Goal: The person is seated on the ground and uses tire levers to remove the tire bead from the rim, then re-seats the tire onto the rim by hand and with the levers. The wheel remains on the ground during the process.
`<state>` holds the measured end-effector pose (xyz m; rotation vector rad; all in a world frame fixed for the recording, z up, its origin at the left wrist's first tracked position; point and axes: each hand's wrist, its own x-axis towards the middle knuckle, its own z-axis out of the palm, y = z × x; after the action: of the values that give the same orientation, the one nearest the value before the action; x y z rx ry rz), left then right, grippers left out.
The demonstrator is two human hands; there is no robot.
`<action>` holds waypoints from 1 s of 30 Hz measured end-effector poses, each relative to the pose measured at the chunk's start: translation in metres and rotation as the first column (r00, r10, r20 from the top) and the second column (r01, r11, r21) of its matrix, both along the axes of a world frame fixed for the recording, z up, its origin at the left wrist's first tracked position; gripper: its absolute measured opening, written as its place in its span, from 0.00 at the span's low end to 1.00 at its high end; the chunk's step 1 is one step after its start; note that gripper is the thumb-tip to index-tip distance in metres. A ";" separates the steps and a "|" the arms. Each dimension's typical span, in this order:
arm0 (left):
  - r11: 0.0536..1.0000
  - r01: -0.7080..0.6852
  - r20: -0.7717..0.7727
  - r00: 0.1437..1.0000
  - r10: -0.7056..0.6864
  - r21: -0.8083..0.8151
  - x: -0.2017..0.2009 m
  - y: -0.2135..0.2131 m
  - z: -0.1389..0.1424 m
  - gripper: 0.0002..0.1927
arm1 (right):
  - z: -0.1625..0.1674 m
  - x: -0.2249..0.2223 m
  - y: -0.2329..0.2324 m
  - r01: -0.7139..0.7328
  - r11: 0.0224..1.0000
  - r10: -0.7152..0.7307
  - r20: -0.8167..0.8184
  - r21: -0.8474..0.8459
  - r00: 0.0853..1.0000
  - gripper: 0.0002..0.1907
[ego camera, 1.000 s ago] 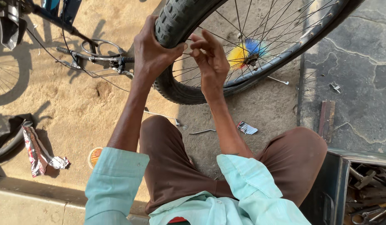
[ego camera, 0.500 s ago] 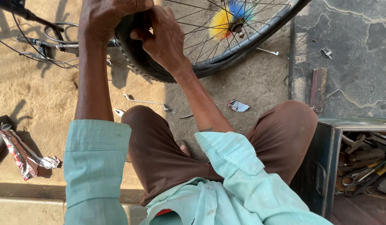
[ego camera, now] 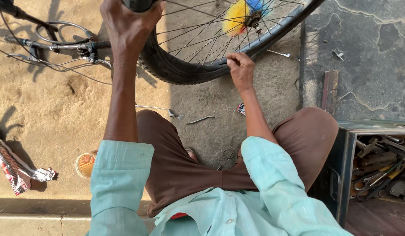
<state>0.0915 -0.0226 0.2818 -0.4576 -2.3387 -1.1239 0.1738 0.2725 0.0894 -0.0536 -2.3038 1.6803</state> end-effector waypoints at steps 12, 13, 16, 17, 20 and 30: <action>0.729 -0.280 -0.551 0.819 -0.158 -0.625 -0.037 -0.003 -0.066 0.07 | -0.057 -0.020 -0.007 -0.365 0.779 0.396 0.052 0.509 0.917 0.23; 0.830 -0.166 -0.456 0.882 -0.116 -0.532 -0.039 -0.002 -0.069 0.06 | -0.056 -0.022 -0.007 -0.360 0.785 0.387 0.055 0.504 0.921 0.23; 0.957 -0.015 -0.138 0.990 -0.026 -0.290 -0.043 -0.003 -0.071 0.05 | -0.055 -0.032 -0.008 -0.435 0.782 0.420 0.138 0.446 0.897 0.23; 0.949 -0.042 -0.047 0.998 0.029 -0.312 -0.043 -0.004 -0.071 0.08 | -0.055 -0.036 -0.005 -0.505 0.763 0.460 0.210 0.403 0.863 0.23; 0.795 -0.193 -0.381 0.923 -0.051 -0.575 -0.043 -0.005 -0.069 0.07 | -0.060 -0.051 0.003 -0.655 0.696 0.562 0.346 0.294 0.752 0.25; 0.974 -0.013 -0.154 0.988 -0.022 -0.227 -0.016 0.020 -0.026 0.11 | -0.055 -0.084 -0.035 -0.920 0.194 0.402 0.828 0.342 0.392 0.25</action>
<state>0.0758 -0.0025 0.2554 -0.6102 -2.3376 -0.7933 0.0900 0.2372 0.0349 1.0619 -3.7735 0.5609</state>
